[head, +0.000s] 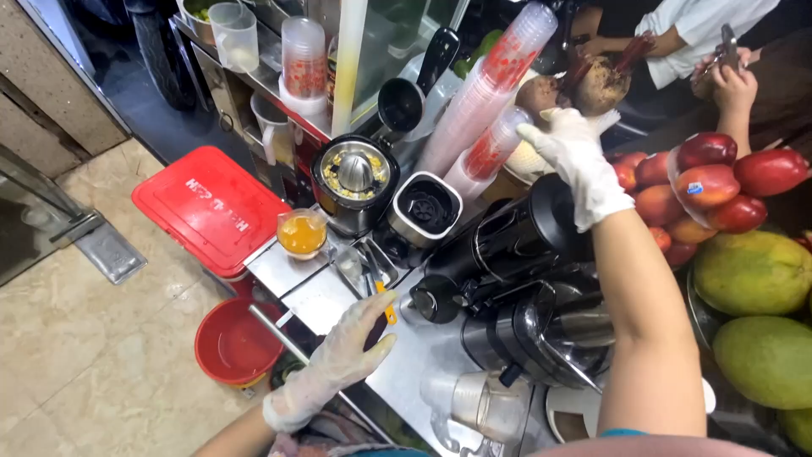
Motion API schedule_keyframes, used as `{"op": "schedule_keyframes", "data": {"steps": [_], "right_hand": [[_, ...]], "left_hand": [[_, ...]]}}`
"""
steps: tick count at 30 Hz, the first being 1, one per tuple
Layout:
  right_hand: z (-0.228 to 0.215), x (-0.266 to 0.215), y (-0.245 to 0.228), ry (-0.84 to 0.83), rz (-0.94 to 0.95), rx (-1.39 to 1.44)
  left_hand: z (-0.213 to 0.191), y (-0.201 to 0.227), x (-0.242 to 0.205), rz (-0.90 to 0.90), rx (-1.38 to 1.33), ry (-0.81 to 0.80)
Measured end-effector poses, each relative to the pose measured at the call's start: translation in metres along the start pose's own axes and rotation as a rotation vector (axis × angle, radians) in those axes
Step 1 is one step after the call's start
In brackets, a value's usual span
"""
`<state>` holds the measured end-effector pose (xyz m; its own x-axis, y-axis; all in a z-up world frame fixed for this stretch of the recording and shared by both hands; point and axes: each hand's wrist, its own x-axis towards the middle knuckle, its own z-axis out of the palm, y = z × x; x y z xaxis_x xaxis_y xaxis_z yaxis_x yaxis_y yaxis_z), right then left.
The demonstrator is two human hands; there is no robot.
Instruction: Preparing fruit juices using various electric juicers and serving them to customers at a stall.
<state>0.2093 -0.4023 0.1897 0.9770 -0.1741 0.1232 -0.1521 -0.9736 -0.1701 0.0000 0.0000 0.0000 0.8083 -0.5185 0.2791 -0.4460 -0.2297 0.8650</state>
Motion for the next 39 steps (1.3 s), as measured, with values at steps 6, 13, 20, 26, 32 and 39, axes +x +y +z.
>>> {"op": "schedule_keyframes", "data": {"steps": [6,13,20,26,32,39], "right_hand": [[0.051,0.085,0.035,-0.188,-0.131,-0.057],[0.047,0.077,0.018,-0.160,-0.070,-0.204],[0.050,0.062,0.020,-0.057,-0.199,0.105],[0.059,0.056,0.024,-0.089,-0.087,-0.058],[0.023,0.043,0.019,0.222,-0.268,-0.105],[-0.044,0.010,0.030,0.570,-0.323,-0.113]], "left_hand": [[-0.012,-0.030,0.010,-0.233,0.034,0.042],[-0.011,-0.033,0.023,-0.351,0.049,-0.024],[-0.016,-0.041,0.047,-0.301,0.000,-0.061],[-0.028,-0.063,0.079,-0.151,-0.086,-0.087],[0.015,-0.081,0.176,-0.231,-0.268,-0.043],[0.109,-0.079,0.318,-0.243,-0.999,0.075]]}}
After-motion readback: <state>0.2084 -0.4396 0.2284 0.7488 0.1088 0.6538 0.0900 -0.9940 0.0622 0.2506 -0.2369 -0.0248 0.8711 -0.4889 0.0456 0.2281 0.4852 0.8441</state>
